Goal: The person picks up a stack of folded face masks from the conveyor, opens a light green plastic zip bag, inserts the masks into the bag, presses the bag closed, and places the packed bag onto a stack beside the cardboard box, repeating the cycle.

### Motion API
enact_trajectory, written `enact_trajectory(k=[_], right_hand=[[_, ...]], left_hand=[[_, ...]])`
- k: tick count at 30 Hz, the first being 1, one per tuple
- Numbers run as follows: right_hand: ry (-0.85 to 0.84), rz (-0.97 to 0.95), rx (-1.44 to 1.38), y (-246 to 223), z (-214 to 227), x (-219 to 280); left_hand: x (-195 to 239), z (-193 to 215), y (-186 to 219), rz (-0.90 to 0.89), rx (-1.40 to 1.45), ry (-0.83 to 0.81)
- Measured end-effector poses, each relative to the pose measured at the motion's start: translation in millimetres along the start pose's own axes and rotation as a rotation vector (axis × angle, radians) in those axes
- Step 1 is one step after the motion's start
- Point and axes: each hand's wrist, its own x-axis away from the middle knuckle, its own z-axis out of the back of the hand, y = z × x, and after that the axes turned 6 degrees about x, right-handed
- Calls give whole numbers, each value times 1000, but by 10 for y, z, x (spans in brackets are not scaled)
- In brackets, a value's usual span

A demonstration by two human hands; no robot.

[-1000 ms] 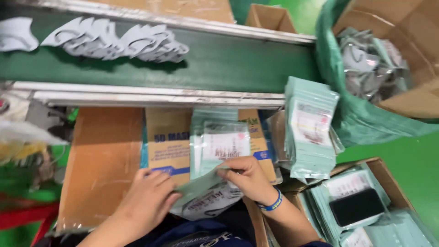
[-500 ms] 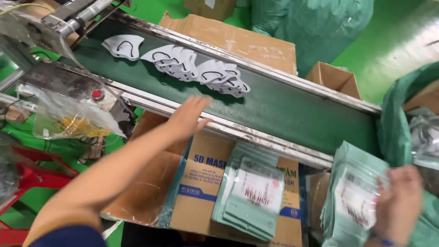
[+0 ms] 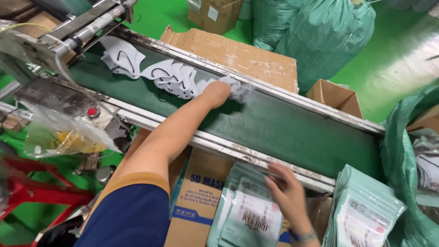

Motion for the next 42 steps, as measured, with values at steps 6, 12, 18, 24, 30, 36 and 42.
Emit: enact_trajectory(k=[6,12,18,24,30,36,42], right_hand=[[78,261,-45,-222,-806,-278],[-12,-33,4,210,-1095,272],[-173,9,-367,-451,-1376,785],[-407,173,-329,-674,-1775,753],[-561,155,18,111,-2477,826],[-443,331,343,-306,-2437,931],[-426,324,262,163,-2387,864]], left_hand=[[546,1267,1601,439,631,-34],[1975,2182,2148,192,914,-160],[2825,2527,1823,97,443,273],[3587,2485,1800,391,854,-72],[4109,1660,1590,347,745,-146],[4264,1434,1663,370,819,-22],[4263,1368,1708,238,790,185]])
